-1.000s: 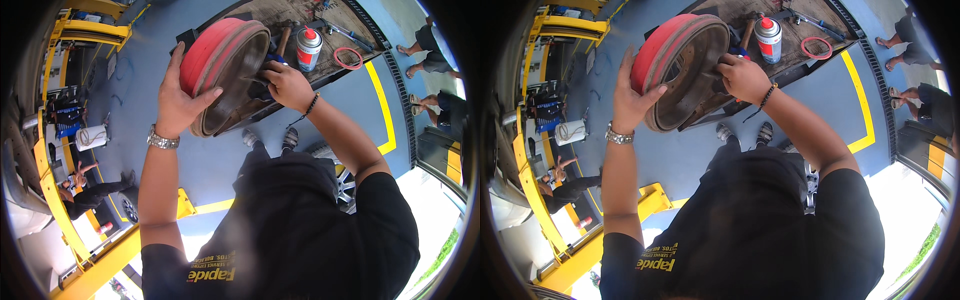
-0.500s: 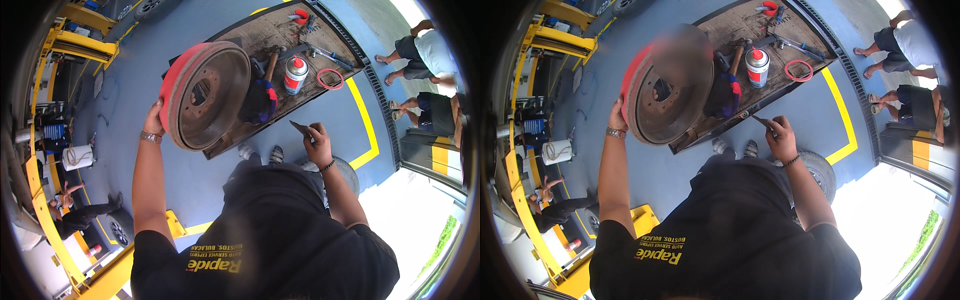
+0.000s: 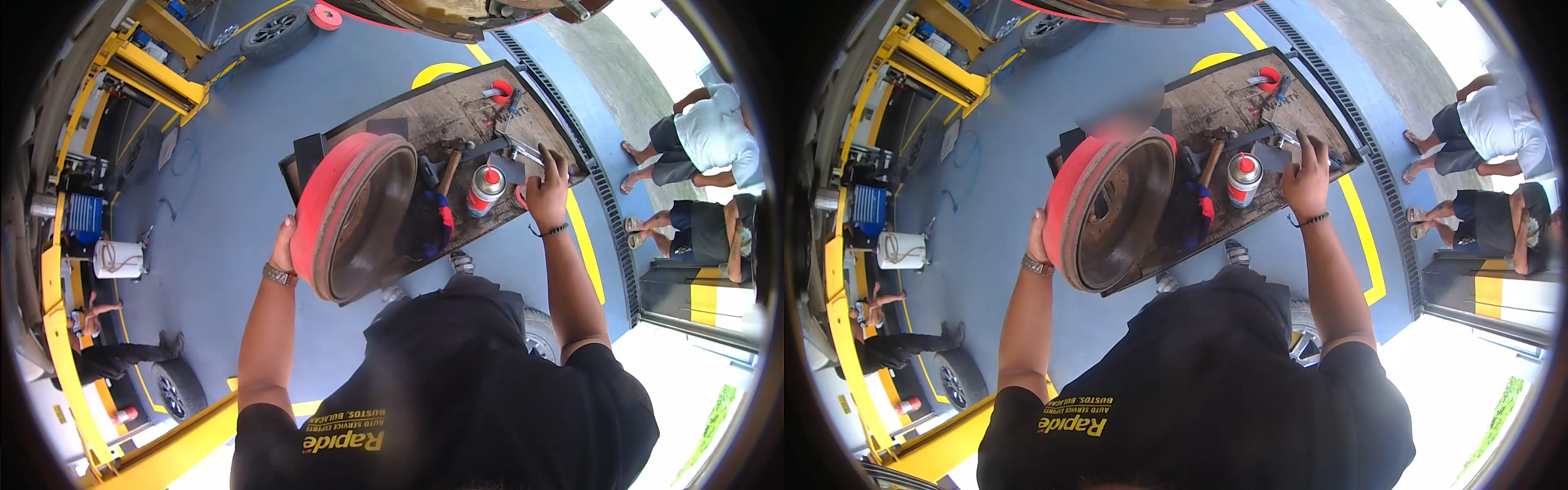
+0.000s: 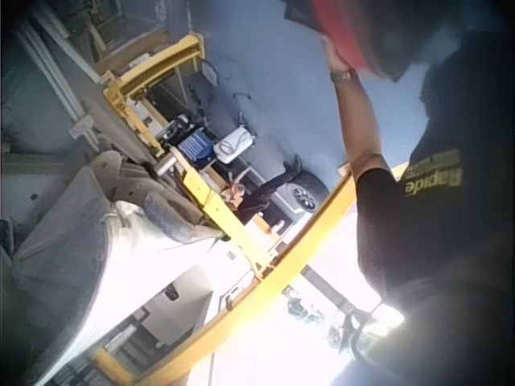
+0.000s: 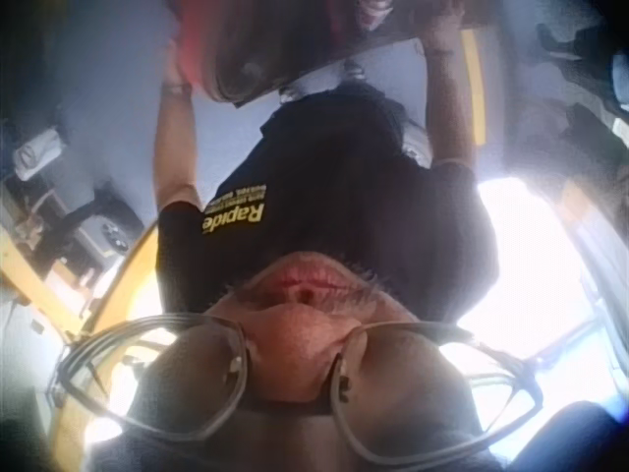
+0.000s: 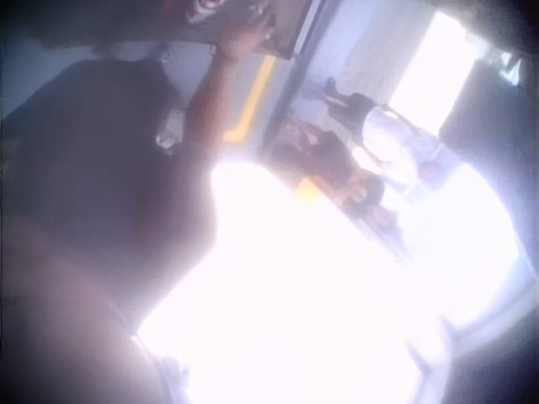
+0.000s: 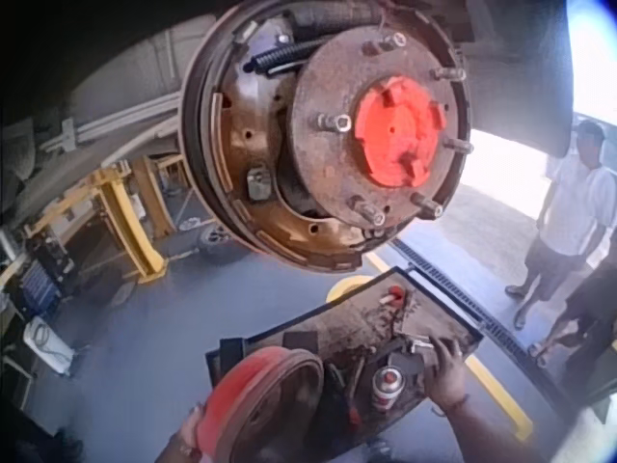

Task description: The person cleans a red brake disc using a sanding block. They scrub the surface repeatedly, rotate the disc to access different areas, and wipe it with a cloth. The person also handles a brake pad and a small red ring, placing them on a nearby tool cart.

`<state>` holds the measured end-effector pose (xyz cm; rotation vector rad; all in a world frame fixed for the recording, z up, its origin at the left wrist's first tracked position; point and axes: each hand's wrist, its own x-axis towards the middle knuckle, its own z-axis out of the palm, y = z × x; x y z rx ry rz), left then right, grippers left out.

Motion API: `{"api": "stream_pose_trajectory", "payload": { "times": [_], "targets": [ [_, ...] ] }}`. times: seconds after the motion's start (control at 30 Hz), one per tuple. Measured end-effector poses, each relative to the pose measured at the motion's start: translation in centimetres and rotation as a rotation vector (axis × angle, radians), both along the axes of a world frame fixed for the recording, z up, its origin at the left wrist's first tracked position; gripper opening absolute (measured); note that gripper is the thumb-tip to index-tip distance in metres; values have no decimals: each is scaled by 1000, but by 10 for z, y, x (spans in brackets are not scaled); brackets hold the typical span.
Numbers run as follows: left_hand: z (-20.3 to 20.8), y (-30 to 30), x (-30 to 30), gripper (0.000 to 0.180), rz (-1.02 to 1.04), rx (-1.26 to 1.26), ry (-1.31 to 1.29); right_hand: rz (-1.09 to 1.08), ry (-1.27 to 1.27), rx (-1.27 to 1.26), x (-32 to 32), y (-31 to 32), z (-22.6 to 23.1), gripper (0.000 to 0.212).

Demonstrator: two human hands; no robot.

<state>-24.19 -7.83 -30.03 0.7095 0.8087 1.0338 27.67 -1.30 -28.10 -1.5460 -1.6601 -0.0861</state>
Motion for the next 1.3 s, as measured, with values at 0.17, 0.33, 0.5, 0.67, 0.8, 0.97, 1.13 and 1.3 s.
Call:
{"api": "stream_pose_trajectory", "payload": {
  "times": [0.17, 0.33, 0.5, 0.67, 0.8, 0.97, 1.13, 1.3],
  "targets": [
    [21, -37, 52, 96, 31, 11, -116, 984, 968, -773, -57, -56, 66, 39],
    [29, -24, 95, 79, 48, -184, 131, 1124, 1162, -1225, -93, -54, 62, 73],
    [78, -20, 162, 66, 8, -102, 513, 1075, 1423, -1581, -85, -30, 89, 71],
    [88, -25, 201, 57, -123, 63, 1093, 871, 1448, -1617, -62, -45, 73, 49],
    [95, -25, 203, 55, -231, 81, 1234, 923, 1310, -1765, -41, -53, 43, 41],
    [85, -30, 188, 56, -200, 263, 1421, 1029, 1015, -1827, -48, -58, 32, 40],
    [69, -25, 181, 60, -244, 49, 1375, 1262, 261, -1630, -32, -18, 13, 42],
    [46, -58, 197, 60, -347, 98, 1516, 1285, 453, -1604, 7, 0, 32, 40]
  ]
}}
